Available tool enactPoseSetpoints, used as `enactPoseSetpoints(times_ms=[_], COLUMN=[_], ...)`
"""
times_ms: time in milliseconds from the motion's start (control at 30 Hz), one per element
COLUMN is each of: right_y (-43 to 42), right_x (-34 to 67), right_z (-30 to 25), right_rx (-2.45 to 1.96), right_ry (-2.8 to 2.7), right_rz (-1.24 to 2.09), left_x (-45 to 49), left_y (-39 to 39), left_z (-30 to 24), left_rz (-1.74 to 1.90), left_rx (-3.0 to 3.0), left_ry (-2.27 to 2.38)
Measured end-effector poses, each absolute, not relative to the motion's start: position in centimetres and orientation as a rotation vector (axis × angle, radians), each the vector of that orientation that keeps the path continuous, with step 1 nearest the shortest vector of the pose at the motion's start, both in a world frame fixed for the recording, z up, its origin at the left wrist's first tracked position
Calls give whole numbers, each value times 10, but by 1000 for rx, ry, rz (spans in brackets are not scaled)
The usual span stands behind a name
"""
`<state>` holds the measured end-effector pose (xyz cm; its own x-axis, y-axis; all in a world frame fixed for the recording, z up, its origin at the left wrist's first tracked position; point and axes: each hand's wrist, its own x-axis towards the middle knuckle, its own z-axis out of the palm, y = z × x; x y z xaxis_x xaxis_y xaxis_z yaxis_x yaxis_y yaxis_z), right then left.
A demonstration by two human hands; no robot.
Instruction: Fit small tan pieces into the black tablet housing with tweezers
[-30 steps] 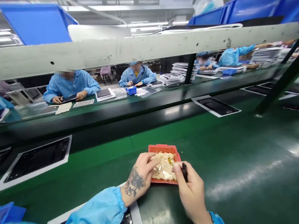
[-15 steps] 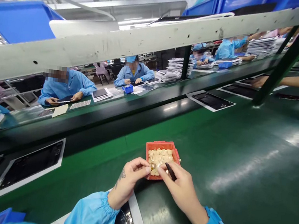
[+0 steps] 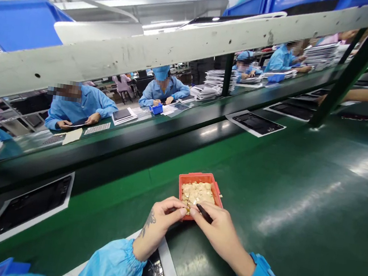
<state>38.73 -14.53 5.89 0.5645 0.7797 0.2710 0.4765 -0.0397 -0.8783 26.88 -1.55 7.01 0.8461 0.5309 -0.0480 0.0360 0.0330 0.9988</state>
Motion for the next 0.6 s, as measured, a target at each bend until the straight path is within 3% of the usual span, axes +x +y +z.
enactPoseSetpoints(times_ms=[600], right_y=[-144], right_x=[382], right_z=[50], right_rx=[-1707], right_ry=[-1196], right_rz=[159], left_x=[266], left_y=[-21], left_z=[72], left_rz=[306], left_rx=[1277], left_ry=[568])
